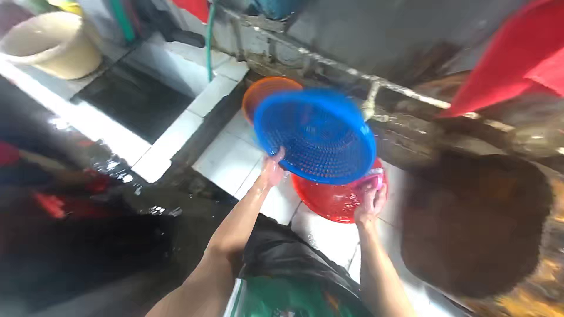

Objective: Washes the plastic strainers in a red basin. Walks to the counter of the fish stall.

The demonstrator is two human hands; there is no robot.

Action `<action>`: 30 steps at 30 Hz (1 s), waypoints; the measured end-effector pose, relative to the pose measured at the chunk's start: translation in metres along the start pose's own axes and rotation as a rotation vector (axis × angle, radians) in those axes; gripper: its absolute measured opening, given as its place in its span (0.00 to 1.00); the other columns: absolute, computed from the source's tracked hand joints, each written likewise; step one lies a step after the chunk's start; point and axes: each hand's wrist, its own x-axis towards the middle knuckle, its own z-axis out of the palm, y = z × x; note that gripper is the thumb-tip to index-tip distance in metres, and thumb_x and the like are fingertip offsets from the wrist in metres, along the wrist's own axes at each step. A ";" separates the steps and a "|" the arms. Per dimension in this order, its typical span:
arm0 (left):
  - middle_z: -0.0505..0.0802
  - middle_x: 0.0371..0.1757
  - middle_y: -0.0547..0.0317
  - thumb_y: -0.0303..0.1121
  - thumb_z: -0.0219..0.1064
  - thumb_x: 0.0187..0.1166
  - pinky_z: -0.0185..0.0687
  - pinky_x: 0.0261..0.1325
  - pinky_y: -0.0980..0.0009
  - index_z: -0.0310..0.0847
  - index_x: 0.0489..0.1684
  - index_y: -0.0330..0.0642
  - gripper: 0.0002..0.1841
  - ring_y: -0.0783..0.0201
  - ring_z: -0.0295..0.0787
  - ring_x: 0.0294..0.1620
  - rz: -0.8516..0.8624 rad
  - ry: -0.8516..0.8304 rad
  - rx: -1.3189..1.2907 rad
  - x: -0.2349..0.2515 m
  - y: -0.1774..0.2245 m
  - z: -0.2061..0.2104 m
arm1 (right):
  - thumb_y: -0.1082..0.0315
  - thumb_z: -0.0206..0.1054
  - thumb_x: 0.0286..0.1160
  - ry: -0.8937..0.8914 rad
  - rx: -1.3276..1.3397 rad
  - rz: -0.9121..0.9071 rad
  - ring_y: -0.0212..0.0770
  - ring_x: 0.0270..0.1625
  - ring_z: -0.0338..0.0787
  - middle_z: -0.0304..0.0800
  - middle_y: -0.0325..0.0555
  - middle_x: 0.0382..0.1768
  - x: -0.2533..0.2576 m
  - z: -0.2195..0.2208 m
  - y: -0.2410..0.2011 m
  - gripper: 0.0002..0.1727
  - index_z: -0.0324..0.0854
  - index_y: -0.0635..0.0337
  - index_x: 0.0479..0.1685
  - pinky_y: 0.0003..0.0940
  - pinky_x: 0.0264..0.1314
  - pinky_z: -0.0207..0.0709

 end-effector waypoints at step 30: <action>0.60 0.94 0.45 0.62 0.74 0.70 0.50 0.94 0.47 0.53 0.94 0.43 0.54 0.43 0.51 0.94 0.813 -0.105 1.614 0.055 0.107 -0.051 | 0.53 0.60 0.87 -1.036 -1.148 0.590 0.70 0.88 0.64 0.68 0.69 0.84 -0.043 0.059 0.098 0.33 0.68 0.64 0.85 0.77 0.85 0.51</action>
